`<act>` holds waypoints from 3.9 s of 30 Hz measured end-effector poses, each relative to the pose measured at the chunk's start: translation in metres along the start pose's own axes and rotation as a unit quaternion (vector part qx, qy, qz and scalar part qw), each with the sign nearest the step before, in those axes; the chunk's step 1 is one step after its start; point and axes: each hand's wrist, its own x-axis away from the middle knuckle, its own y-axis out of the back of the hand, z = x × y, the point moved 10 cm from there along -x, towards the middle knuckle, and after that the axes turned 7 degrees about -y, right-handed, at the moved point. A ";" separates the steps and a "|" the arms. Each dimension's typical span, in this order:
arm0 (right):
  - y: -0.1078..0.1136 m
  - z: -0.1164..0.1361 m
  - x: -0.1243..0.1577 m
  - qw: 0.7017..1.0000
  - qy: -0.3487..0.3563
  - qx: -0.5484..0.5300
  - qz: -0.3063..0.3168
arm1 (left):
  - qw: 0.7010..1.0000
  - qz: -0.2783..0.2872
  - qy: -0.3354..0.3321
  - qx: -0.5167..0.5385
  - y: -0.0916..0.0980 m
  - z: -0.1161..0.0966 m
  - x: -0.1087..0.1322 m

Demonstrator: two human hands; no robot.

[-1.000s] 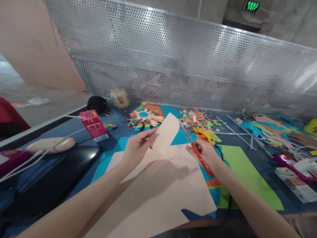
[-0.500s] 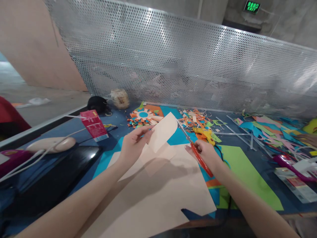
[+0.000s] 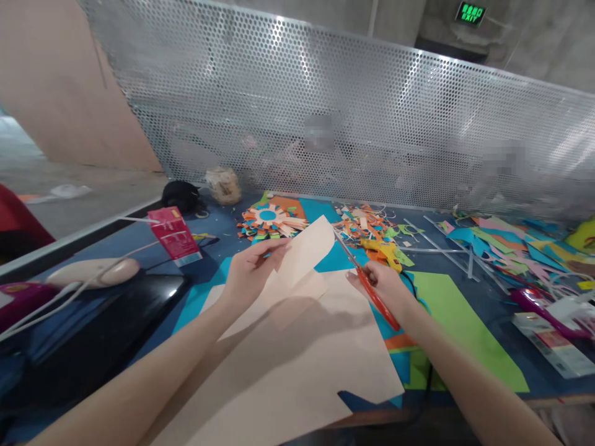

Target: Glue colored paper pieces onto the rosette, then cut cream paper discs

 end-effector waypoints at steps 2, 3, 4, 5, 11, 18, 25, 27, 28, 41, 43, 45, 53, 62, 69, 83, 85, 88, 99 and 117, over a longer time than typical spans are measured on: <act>0.001 0.001 0.000 1.000 -0.002 0.004 -0.002 | 1.000 -0.004 -0.003 -0.006 0.001 0.001 -0.001; 0.002 0.001 0.000 1.000 -0.004 0.006 -0.003 | 1.000 -0.007 -0.004 -0.007 0.002 0.002 -0.001; 0.001 0.001 0.000 1.000 -0.005 0.007 -0.003 | 1.000 -0.009 -0.004 -0.007 0.003 0.002 -0.001; 0.001 0.000 0.000 1.000 -0.006 0.008 -0.003 | 1.000 -0.013 -0.004 -0.006 0.004 0.003 -0.001; -0.002 -0.003 -0.001 1.000 -0.016 0.012 0.001 | 1.000 -0.021 0.001 -0.005 0.006 0.002 -0.002; -0.003 0.001 -0.001 1.000 -0.007 0.013 0.017 | 1.000 0.002 -0.006 -0.020 0.002 0.005 -0.003; -0.002 -0.001 -0.001 1.000 -0.016 0.019 0.010 | 1.000 0.007 0.007 -0.015 0.000 0.007 -0.003; -0.001 -0.001 0.000 1.000 -0.020 0.020 0.005 | 1.000 0.003 0.016 -0.010 0.000 0.009 -0.003; -0.001 -0.001 0.000 1.000 -0.021 0.021 0.004 | 1.000 0.001 0.021 -0.007 0.001 0.010 -0.003; -0.004 0.000 -0.001 0.999 -0.007 0.028 0.025 | 1.000 0.001 -0.001 -0.004 0.005 0.000 -0.006; -0.004 0.000 -0.001 0.999 -0.008 0.031 0.028 | 1.000 -0.001 -0.004 0.008 0.006 -0.001 -0.007; -0.003 0.000 0.000 0.999 -0.010 0.033 0.031 | 1.000 -0.004 -0.004 0.020 0.008 0.000 -0.008; -0.003 0.006 0.005 0.998 -0.016 0.040 0.048 | 0.994 -0.027 0.009 0.101 0.014 0.016 -0.018; 0.004 0.011 0.005 0.999 -0.013 0.042 0.026 | 0.938 0.142 0.184 0.256 -0.040 0.042 0.003; -0.002 0.004 0.004 0.998 -0.013 0.048 0.026 | 0.919 -0.050 0.192 0.341 -0.009 0.056 -0.008; -0.008 0.004 0.003 0.997 -0.007 0.066 0.031 | 0.895 -0.025 0.261 0.362 -0.025 0.054 0.007; -0.010 0.003 0.003 0.997 -0.005 0.068 0.035 | 0.878 -0.075 0.259 0.395 -0.019 0.057 0.005; -0.014 0.004 0.005 0.997 0.000 0.068 0.046 | 0.839 -0.128 0.248 0.468 -0.019 0.055 0.006; -0.016 0.009 0.008 0.998 0.011 0.042 0.036 | 0.782 0.071 0.323 0.528 -0.067 0.026 0.029; -0.016 0.012 0.012 0.998 0.019 0.050 0.028 | 0.836 0.000 0.293 0.465 -0.062 0.042 0.029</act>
